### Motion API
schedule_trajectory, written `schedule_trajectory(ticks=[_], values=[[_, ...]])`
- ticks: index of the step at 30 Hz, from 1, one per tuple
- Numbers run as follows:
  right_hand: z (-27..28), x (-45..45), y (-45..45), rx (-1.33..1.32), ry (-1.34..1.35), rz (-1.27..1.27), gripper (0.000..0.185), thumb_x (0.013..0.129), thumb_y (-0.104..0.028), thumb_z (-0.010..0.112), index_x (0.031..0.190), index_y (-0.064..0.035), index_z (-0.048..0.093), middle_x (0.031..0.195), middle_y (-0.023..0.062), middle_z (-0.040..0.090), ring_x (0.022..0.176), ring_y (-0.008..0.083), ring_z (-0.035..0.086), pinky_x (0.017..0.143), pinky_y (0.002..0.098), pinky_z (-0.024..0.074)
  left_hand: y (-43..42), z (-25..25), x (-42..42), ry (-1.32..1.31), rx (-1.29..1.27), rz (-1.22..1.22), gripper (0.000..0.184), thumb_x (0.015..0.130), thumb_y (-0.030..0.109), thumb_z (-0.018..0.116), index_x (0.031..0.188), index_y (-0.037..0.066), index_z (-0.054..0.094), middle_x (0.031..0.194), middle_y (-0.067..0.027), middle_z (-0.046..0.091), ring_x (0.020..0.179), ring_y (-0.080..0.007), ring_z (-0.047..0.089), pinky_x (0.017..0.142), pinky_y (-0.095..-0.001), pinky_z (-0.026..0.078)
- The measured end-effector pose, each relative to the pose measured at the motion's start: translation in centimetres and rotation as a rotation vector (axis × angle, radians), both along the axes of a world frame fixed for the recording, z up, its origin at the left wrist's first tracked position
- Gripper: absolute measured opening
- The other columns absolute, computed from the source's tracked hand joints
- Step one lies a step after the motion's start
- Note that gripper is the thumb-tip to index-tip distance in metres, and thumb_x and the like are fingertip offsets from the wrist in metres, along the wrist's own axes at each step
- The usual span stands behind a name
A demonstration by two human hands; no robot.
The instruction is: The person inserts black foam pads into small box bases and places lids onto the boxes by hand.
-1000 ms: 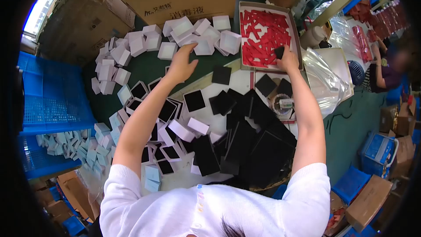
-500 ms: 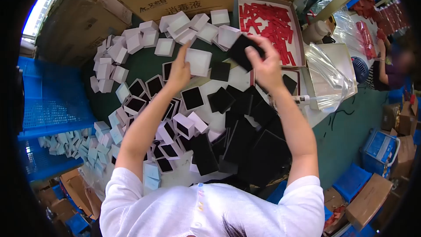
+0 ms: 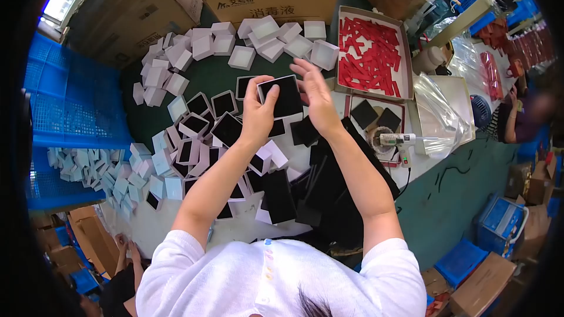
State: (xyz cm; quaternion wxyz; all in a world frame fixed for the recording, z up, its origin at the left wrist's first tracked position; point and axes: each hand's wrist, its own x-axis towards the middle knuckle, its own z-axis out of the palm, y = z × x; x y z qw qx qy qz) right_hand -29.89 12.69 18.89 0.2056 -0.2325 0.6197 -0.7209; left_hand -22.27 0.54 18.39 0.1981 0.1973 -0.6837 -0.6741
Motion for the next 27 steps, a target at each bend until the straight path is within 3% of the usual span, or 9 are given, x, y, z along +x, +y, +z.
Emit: schedule_trajectory(ticks=[1,3,6,11,20,22,24,25,27], values=[[0.5,0.1,0.2,0.011,-0.121,-0.101,0.042,0.102,-0.032,0.041,0.132,-0.0028,0.045,0.125,0.0119,0.053,0.111,0.0150,0.054,0.093,0.0317,0.0443,-0.3,-0.2,0.2,0.019,0.078,0.065,0.024,0.094,0.017,0.060,0.111,0.004,0.051,0.088,-0.0037,0.057,0.076,-0.0102,0.052,0.069,-0.0255,0.044],[1.6,1.3,0.2,0.316,0.323,-0.214,0.029,0.086,-0.020,0.069,0.107,-0.0022,0.058,0.088,0.0065,0.065,0.071,0.0121,0.062,0.059,0.0265,0.0495,-1.0,-0.5,0.4,0.025,0.017,0.118,0.025,0.094,0.018,0.060,0.111,0.003,0.051,0.090,-0.0047,0.058,0.077,-0.0113,0.054,0.070,-0.0261,0.045],[2.4,2.7,-0.2,0.526,0.624,-0.194,0.031,0.084,-0.025,0.071,0.075,-0.0014,0.054,0.059,0.0108,0.056,0.051,0.0248,0.057,0.050,0.0346,0.0442,-1.0,0.1,1.4,0.080,0.038,0.195,0.030,0.091,0.018,0.064,0.111,0.002,0.050,0.093,-0.0060,0.058,0.078,-0.0120,0.056,0.070,-0.0268,0.046],[2.7,2.6,-0.1,0.483,0.760,-0.047,0.028,0.088,-0.017,0.064,0.070,0.0006,0.052,0.056,0.0148,0.050,0.049,0.0291,0.051,0.048,0.0377,0.0393,-1.4,1.3,2.9,0.040,0.091,0.144,0.047,0.078,0.017,0.079,0.110,0.004,0.048,0.093,-0.0070,0.058,0.081,-0.0130,0.059,0.069,-0.0258,0.050],[4.0,2.8,2.9,0.399,0.280,0.375,0.030,0.090,-0.015,0.056,0.066,0.0013,0.049,0.052,0.0119,0.042,0.046,0.0148,0.038,0.046,0.0336,0.0312,-2.1,2.5,4.4,-0.060,-0.040,0.022,0.048,0.070,0.013,0.081,0.105,0.004,0.051,0.089,-0.0067,0.061,0.080,-0.0143,0.061,0.071,-0.0283,0.051],[5.0,3.0,5.1,0.524,0.384,0.559,0.028,0.088,-0.014,0.057,0.065,0.0002,0.051,0.052,0.0102,0.048,0.046,0.0191,0.044,0.046,0.0338,0.0359,-3.3,2.6,4.8,-0.072,-0.005,0.051,0.045,0.071,0.006,0.079,0.105,0.005,0.051,0.093,-0.0051,0.061,0.081,-0.0120,0.060,0.071,-0.0252,0.051],[5.9,5.3,8.3,0.865,0.775,1.304,0.031,0.088,-0.031,0.058,0.073,-0.0032,0.062,0.070,0.0123,0.064,0.068,0.0310,0.064,0.063,0.0421,0.0513,-5.4,3.6,6.1,-0.188,0.010,-0.059,0.047,0.072,0.008,0.078,0.111,0.006,0.051,0.100,-0.0072,0.061,0.093,-0.0152,0.060,0.084,-0.0312,0.050],[5.8,7.7,9.8,1.016,0.568,1.705,0.038,0.085,-0.043,0.061,0.091,-0.0061,0.067,0.085,0.0126,0.068,0.084,0.0309,0.067,0.076,0.0438,0.0529,-6.9,3.6,7.0,-0.259,-0.079,-0.147,0.052,0.072,0.009,0.078,0.117,0.005,0.051,0.105,-0.0095,0.061,0.098,-0.0171,0.060,0.090,-0.0337,0.049],[6.4,9.7,13.0,0.914,0.293,2.007,0.050,0.080,-0.051,0.064,0.106,-0.0087,0.067,0.093,0.0115,0.069,0.092,0.0308,0.066,0.082,0.0435,0.0523,-10.8,3.0,8.6,-0.293,-0.427,-0.647,0.070,0.071,0.014,0.079,0.133,0.007,0.046,0.118,-0.0134,0.059,0.108,-0.0216,0.058,0.099,-0.0370,0.044]])
